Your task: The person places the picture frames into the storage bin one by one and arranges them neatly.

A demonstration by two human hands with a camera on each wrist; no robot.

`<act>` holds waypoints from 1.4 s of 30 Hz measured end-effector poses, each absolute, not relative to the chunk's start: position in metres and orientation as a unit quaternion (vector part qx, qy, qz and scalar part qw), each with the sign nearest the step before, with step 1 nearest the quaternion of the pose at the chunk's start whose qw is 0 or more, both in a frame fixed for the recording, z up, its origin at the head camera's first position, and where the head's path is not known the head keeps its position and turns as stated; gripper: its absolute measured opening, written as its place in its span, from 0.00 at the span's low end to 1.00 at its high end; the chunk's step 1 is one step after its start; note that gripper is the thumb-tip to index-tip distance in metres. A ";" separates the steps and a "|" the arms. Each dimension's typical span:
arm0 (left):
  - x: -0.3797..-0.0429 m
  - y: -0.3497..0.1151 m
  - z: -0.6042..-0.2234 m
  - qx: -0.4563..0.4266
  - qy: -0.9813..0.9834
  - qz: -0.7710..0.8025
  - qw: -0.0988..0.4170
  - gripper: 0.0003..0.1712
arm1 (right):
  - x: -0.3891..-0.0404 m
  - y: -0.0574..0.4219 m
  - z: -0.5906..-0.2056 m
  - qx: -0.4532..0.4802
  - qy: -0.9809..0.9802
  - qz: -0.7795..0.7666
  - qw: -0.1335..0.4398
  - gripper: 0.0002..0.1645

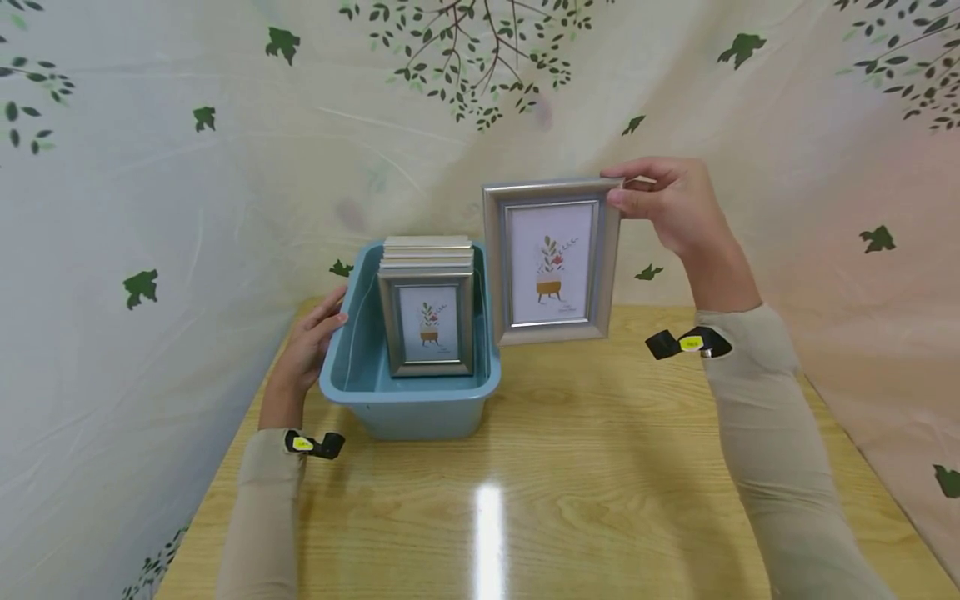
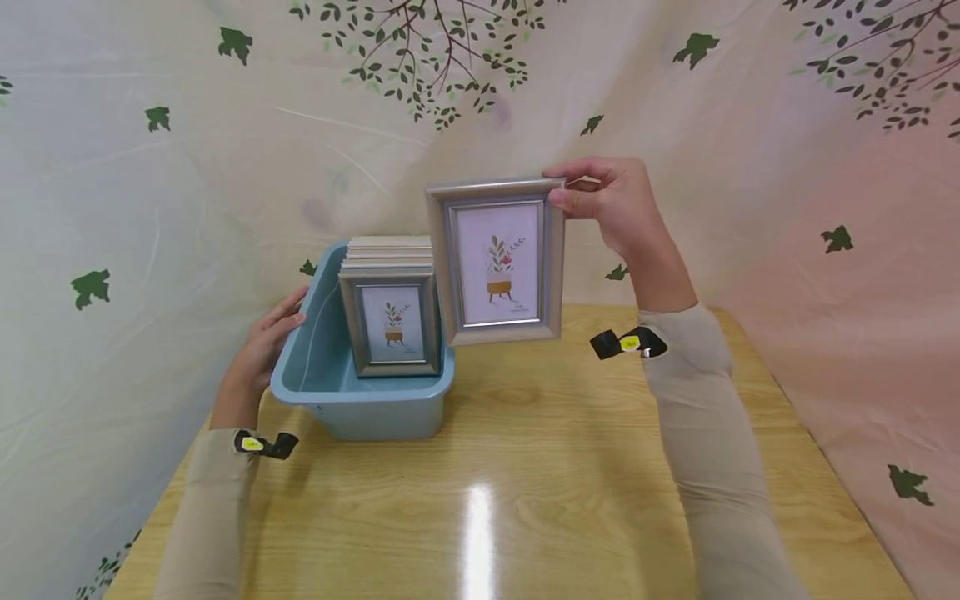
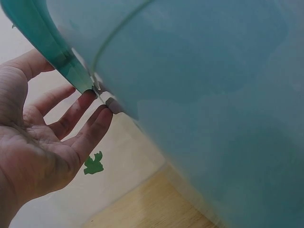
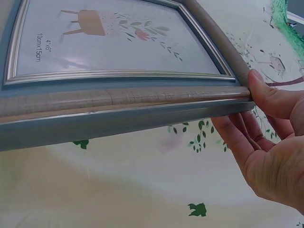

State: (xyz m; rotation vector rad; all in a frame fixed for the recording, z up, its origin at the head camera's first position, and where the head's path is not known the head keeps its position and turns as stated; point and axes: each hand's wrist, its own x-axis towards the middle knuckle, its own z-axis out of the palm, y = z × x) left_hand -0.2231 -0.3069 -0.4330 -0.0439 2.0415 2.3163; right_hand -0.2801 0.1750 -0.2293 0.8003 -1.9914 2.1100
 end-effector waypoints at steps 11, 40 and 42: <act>-0.220 -0.307 -0.431 -0.020 0.659 0.751 0.028 0.38 | -0.275 0.138 -0.223 0.318 -0.595 0.735 0.070 0.13; -0.218 -0.304 -0.432 -0.025 0.669 0.742 0.026 0.37 | -0.263 0.044 -0.256 0.356 -0.588 0.707 0.166 0.13; -0.217 -0.304 -0.431 -0.023 0.671 0.741 0.025 0.37 | -0.262 0.041 -0.259 0.351 -0.602 0.696 0.173 0.13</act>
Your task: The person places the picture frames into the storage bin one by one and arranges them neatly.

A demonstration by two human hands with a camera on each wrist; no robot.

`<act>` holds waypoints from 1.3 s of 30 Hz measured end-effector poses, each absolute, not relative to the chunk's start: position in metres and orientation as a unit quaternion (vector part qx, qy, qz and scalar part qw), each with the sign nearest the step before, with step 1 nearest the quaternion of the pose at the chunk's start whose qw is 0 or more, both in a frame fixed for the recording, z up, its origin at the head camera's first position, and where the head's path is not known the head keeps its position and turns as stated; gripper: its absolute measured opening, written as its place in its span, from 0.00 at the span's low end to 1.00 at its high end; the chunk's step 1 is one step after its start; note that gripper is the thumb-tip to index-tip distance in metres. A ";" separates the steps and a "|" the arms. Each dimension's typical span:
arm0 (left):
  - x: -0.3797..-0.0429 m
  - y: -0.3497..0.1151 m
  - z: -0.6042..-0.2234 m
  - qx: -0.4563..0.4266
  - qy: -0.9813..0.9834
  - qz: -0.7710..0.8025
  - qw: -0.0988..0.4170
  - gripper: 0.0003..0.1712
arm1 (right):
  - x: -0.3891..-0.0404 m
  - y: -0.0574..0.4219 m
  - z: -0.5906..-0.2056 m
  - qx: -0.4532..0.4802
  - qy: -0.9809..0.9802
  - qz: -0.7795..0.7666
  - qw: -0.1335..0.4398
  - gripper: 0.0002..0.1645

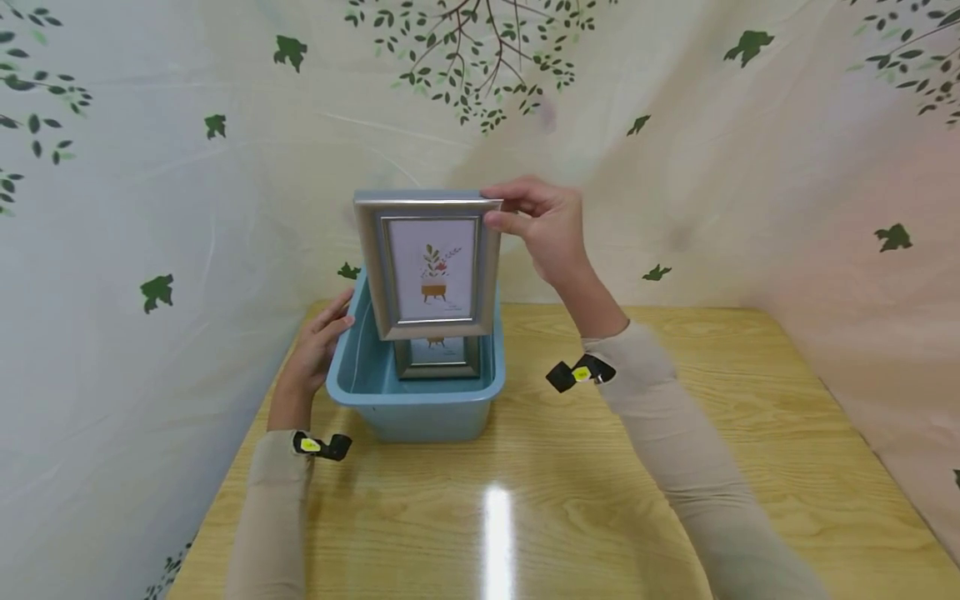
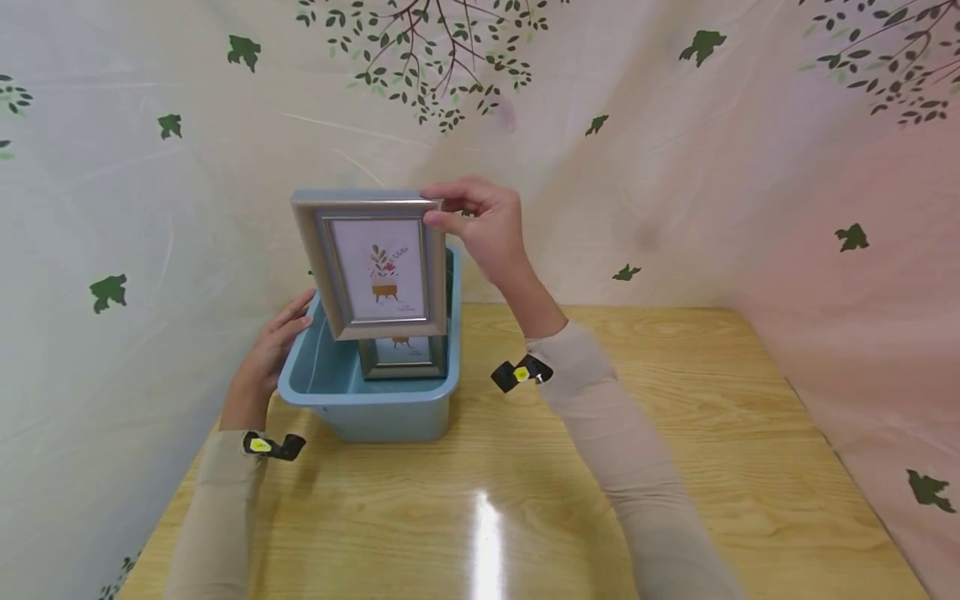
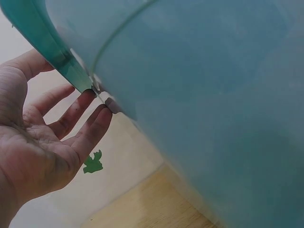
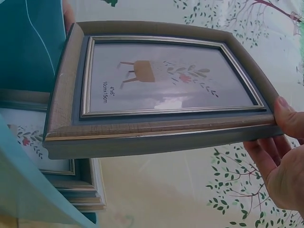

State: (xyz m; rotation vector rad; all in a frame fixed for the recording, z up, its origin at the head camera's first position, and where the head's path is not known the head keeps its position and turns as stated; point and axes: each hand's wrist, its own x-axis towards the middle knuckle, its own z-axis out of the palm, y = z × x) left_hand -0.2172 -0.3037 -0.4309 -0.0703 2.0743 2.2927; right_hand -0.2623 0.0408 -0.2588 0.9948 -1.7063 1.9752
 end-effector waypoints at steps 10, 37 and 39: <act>-0.215 -0.304 -0.430 -0.020 0.661 0.750 0.025 0.37 | -0.262 0.034 -0.273 0.335 -0.644 0.664 0.180 0.13; -0.220 -0.306 -0.433 -0.009 0.654 0.756 0.024 0.37 | -0.274 0.039 -0.304 0.326 -0.658 0.664 0.137 0.11; -0.220 -0.306 -0.434 -0.008 0.652 0.758 0.022 0.37 | -0.273 0.037 -0.308 0.330 -0.663 0.658 0.135 0.11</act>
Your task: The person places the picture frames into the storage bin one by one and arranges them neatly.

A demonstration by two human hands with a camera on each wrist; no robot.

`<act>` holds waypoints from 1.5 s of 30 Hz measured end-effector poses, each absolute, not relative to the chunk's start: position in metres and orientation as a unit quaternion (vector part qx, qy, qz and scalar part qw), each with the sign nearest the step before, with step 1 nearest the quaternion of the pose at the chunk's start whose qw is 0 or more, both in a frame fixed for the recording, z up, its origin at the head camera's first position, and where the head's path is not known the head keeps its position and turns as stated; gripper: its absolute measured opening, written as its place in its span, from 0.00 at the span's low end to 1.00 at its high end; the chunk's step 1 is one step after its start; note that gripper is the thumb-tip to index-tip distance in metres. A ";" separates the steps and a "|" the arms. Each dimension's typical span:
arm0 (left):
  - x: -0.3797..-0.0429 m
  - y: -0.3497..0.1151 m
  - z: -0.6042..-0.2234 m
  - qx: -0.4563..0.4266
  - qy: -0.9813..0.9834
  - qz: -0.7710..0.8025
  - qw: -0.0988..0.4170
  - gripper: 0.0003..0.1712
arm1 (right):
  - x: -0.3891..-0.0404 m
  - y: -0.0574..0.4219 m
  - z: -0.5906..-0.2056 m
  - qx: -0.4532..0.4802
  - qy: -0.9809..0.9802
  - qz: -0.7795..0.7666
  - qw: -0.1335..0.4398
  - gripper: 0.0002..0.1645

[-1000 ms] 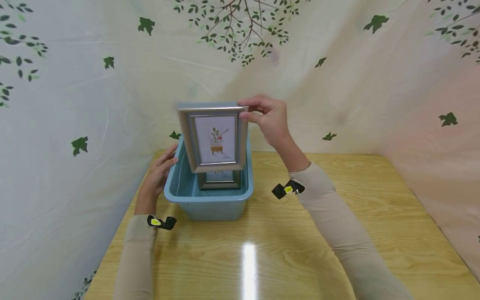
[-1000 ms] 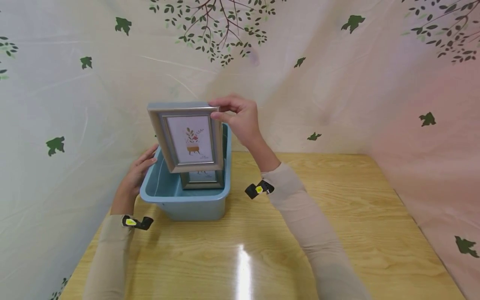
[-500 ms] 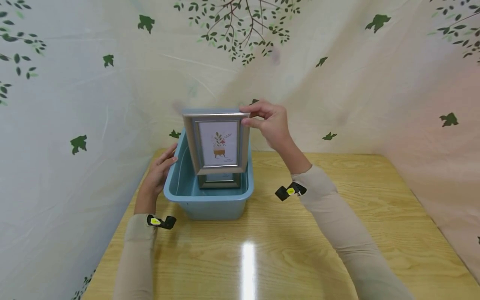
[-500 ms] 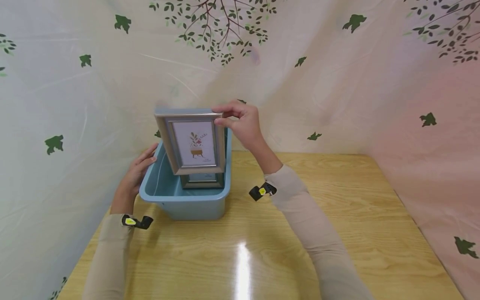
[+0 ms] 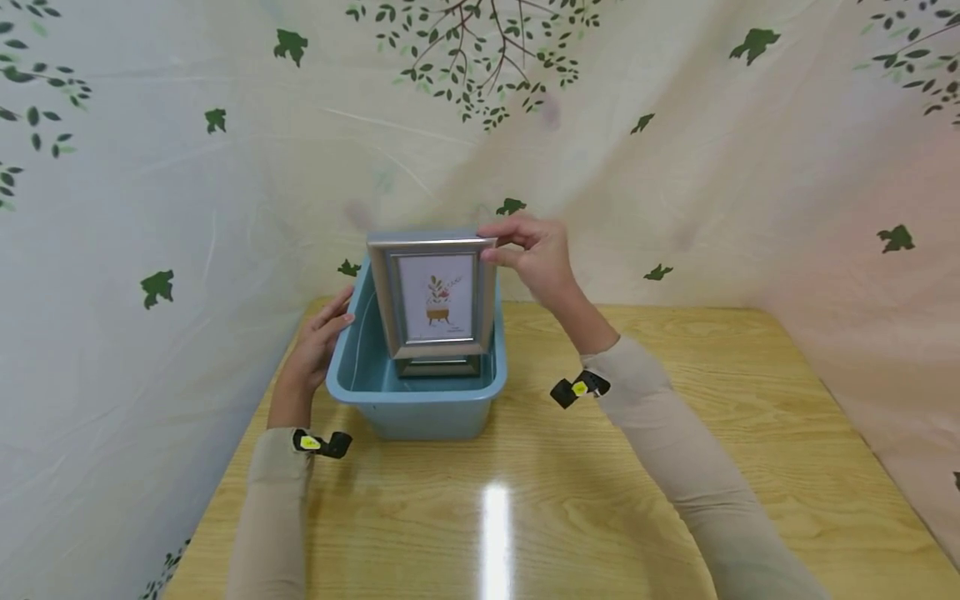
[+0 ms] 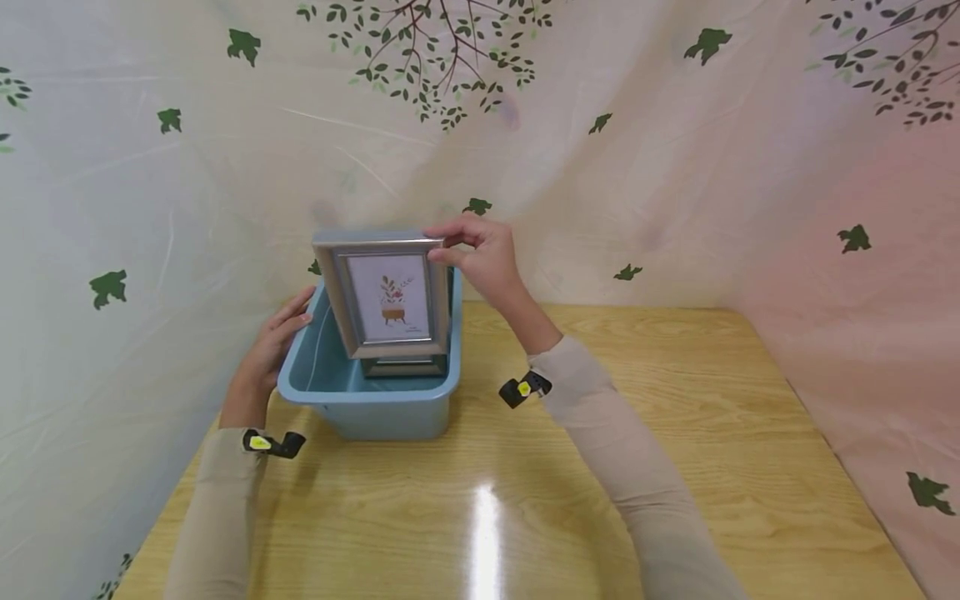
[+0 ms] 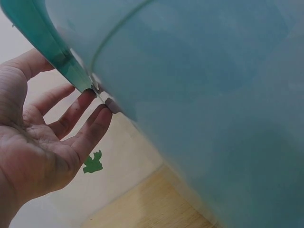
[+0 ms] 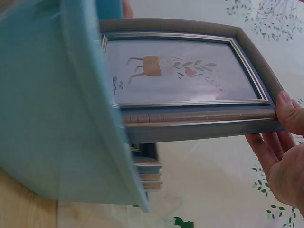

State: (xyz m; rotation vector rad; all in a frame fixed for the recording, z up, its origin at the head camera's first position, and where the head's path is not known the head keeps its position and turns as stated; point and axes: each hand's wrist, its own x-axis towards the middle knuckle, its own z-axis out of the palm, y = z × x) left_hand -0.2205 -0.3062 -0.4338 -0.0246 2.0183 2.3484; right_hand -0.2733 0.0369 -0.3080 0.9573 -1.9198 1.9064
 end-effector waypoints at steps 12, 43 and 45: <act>-0.221 -0.305 -0.434 -0.012 0.656 0.754 0.020 0.36 | -0.275 0.035 -0.327 0.309 -0.684 0.654 0.096 0.11; -0.221 -0.307 -0.433 -0.020 0.659 0.752 0.019 0.36 | -0.287 0.038 -0.376 0.263 -0.719 0.643 0.015 0.11; -0.221 -0.307 -0.433 -0.020 0.658 0.753 0.020 0.36 | -0.287 0.037 -0.378 0.264 -0.720 0.641 0.015 0.11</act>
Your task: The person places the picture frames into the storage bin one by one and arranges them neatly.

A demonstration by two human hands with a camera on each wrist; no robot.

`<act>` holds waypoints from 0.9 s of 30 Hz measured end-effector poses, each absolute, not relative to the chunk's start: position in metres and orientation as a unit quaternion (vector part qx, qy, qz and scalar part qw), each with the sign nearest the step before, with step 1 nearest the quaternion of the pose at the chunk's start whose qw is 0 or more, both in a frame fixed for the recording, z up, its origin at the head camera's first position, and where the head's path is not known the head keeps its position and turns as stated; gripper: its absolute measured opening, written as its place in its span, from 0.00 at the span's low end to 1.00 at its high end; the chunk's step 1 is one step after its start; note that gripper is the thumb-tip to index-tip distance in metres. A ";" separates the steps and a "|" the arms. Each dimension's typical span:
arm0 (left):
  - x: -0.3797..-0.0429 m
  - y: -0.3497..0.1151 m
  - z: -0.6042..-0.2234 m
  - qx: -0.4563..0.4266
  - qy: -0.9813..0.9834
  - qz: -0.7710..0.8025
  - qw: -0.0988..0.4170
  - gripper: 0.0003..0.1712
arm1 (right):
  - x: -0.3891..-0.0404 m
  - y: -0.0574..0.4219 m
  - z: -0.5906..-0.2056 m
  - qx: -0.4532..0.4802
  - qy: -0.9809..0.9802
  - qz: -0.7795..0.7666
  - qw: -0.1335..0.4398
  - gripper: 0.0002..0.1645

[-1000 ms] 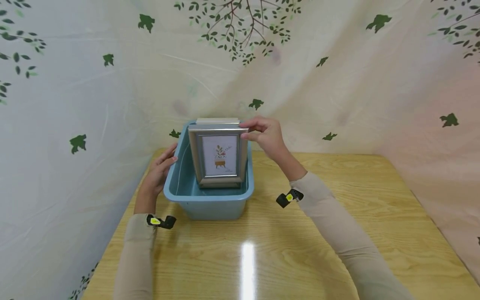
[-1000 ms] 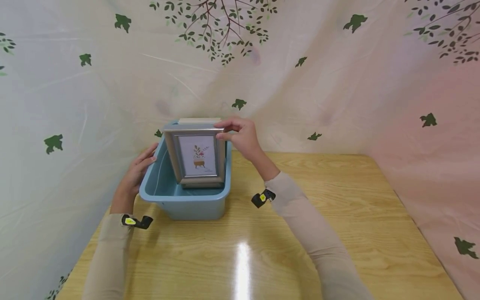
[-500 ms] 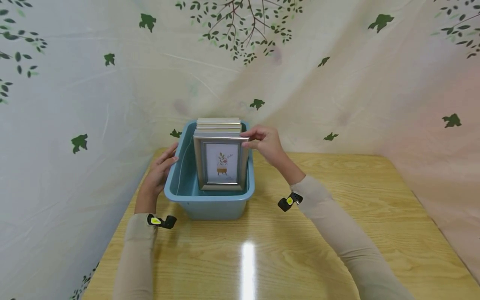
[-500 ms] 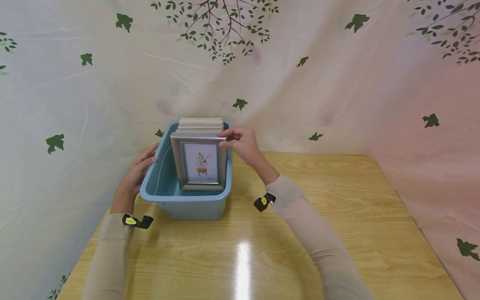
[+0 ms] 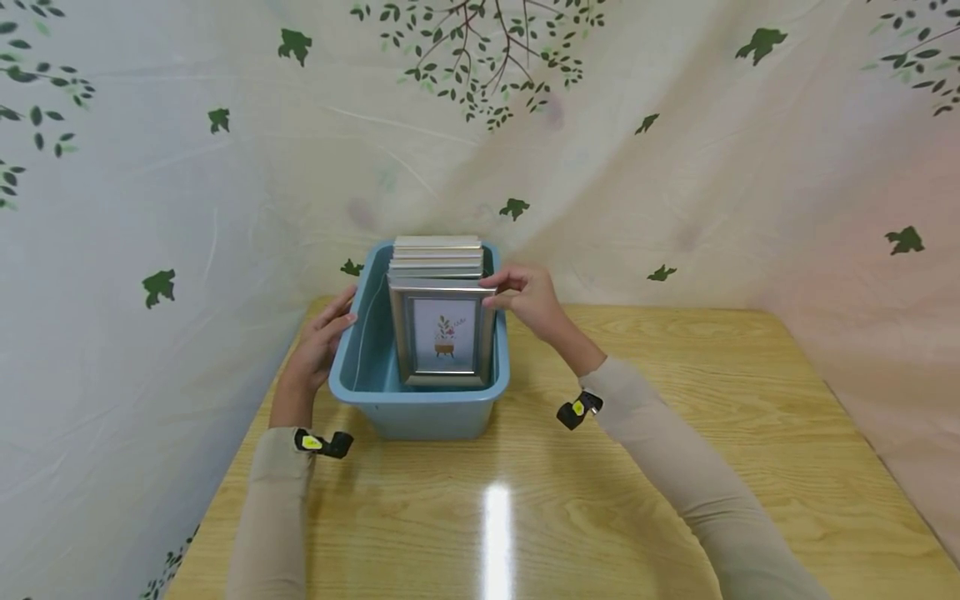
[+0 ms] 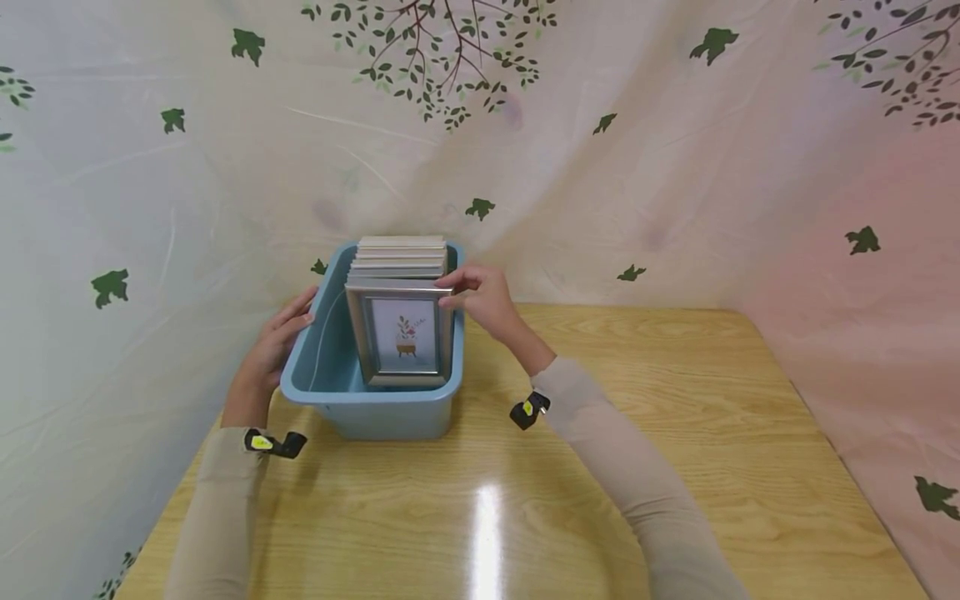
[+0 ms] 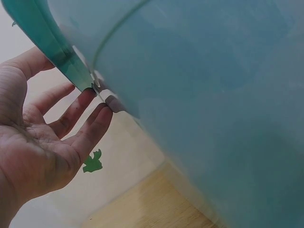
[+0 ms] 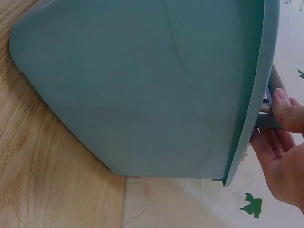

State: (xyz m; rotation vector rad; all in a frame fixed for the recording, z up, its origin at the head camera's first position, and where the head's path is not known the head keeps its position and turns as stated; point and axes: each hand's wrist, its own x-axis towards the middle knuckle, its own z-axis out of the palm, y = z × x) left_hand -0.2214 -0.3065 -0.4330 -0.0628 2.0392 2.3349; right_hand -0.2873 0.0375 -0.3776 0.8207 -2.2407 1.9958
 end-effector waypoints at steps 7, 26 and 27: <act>-0.223 -0.307 -0.435 -0.015 0.657 0.753 0.020 0.36 | -0.287 0.038 -0.381 0.264 -0.732 0.628 0.013 0.12; -0.225 -0.307 -0.434 -0.015 0.664 0.747 0.021 0.36 | -0.291 0.037 -0.384 0.271 -0.765 0.584 0.017 0.12; -0.225 -0.307 -0.434 -0.015 0.665 0.746 0.021 0.36 | -0.291 0.036 -0.384 0.271 -0.767 0.581 0.017 0.12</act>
